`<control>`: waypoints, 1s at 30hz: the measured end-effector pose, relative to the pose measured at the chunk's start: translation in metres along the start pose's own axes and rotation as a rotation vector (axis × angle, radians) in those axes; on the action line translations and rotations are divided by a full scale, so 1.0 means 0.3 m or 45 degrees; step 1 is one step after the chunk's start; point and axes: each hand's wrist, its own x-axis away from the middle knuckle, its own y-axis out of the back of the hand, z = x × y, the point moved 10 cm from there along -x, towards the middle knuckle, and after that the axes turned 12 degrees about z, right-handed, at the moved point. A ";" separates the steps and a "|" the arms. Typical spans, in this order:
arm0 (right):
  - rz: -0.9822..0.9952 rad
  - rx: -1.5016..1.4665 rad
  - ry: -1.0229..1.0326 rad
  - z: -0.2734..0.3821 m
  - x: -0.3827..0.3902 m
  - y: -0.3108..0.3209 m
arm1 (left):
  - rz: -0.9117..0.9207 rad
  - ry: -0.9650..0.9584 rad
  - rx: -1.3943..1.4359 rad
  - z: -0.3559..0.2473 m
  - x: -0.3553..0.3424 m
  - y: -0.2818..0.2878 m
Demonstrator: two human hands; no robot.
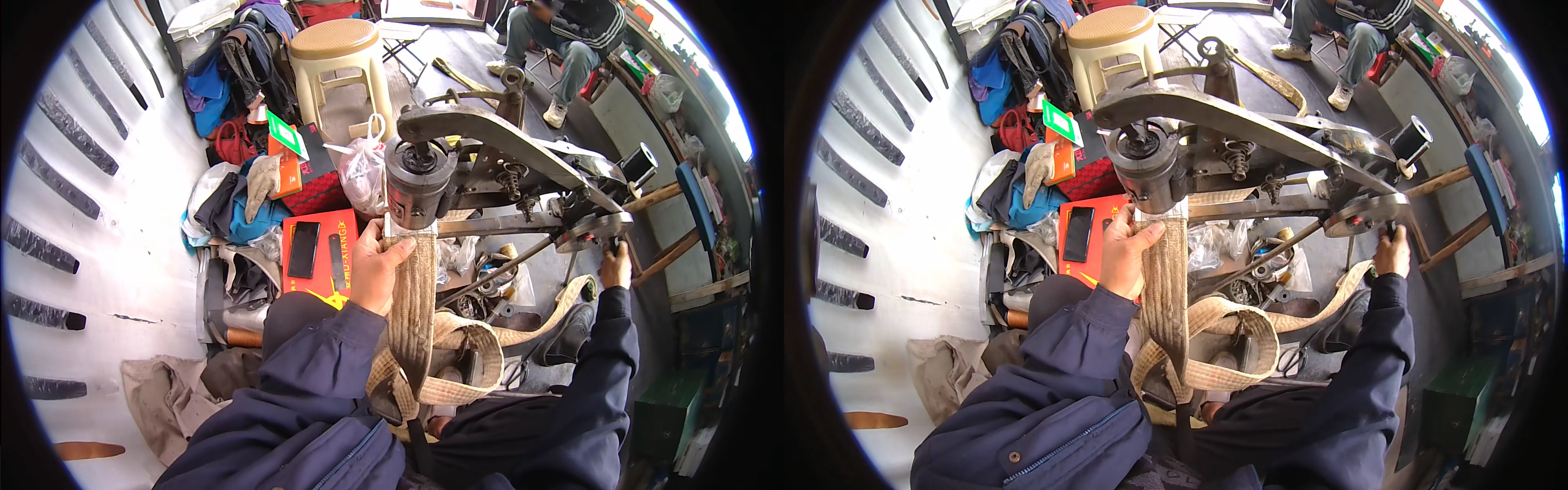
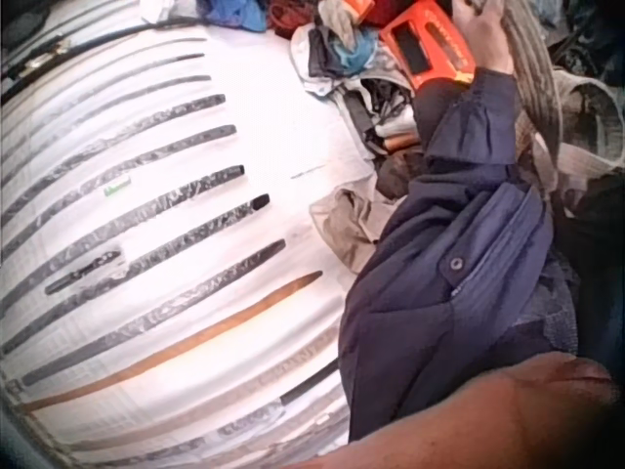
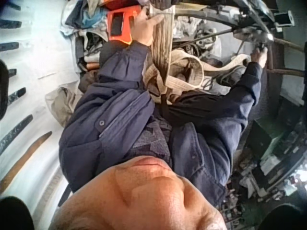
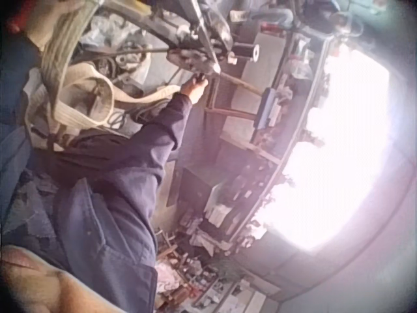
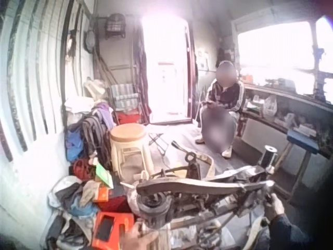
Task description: The person sits on the floor and adjusts a vintage sewing machine, rotating the handwheel, threading the needle, and manipulating small metal parts. The person handles a woven strap and a spool of thread while making adjustments to the machine's internal components.
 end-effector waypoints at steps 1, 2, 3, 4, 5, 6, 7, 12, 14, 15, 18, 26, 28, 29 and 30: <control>0.201 -0.205 0.004 0.004 0.023 -0.082 | -0.004 0.004 -0.011 0.000 -0.003 0.002; 0.303 -0.273 -0.108 0.002 0.056 -0.131 | -0.016 0.002 -0.017 0.000 -0.003 0.004; 0.489 -0.396 -0.057 0.056 0.103 -0.194 | -0.022 -0.008 -0.020 -0.003 -0.003 0.005; 0.638 -0.436 -0.140 0.089 0.160 -0.247 | -0.026 -0.007 -0.020 -0.003 -0.001 0.005; 0.752 -0.498 -0.095 0.160 0.215 -0.274 | -0.029 0.033 -0.008 0.005 0.000 0.008; 0.885 -0.562 -0.137 0.212 0.277 -0.299 | -0.015 0.015 -0.010 -0.001 0.000 0.005; 0.947 -0.574 -0.094 0.282 0.319 -0.291 | -0.017 0.025 -0.008 0.001 0.002 0.005; 0.519 -0.604 0.401 0.530 0.325 0.028 | -0.035 0.047 -0.010 0.007 0.001 0.007; 0.266 -0.620 0.426 0.487 0.259 0.158 | -0.038 0.055 -0.021 0.008 -0.002 0.009; 0.177 -0.603 0.344 0.426 0.216 0.188 | -0.039 0.060 -0.024 0.009 -0.004 0.011; 0.008 -0.364 0.215 0.236 0.085 0.206 | -0.046 0.064 -0.017 0.009 -0.005 0.015; 0.443 -0.526 -0.253 -0.034 0.061 -0.193 | -0.014 0.076 0.050 0.010 -0.008 0.011; 0.776 -0.576 -0.242 0.079 0.179 -0.302 | -0.005 0.068 0.054 0.007 -0.012 0.010; 0.836 -0.547 -0.138 0.161 0.228 -0.308 | -0.008 0.063 0.045 0.004 -0.012 0.011; 0.938 -0.548 -0.073 0.238 0.282 -0.312 | -0.027 0.082 0.027 0.009 -0.013 0.014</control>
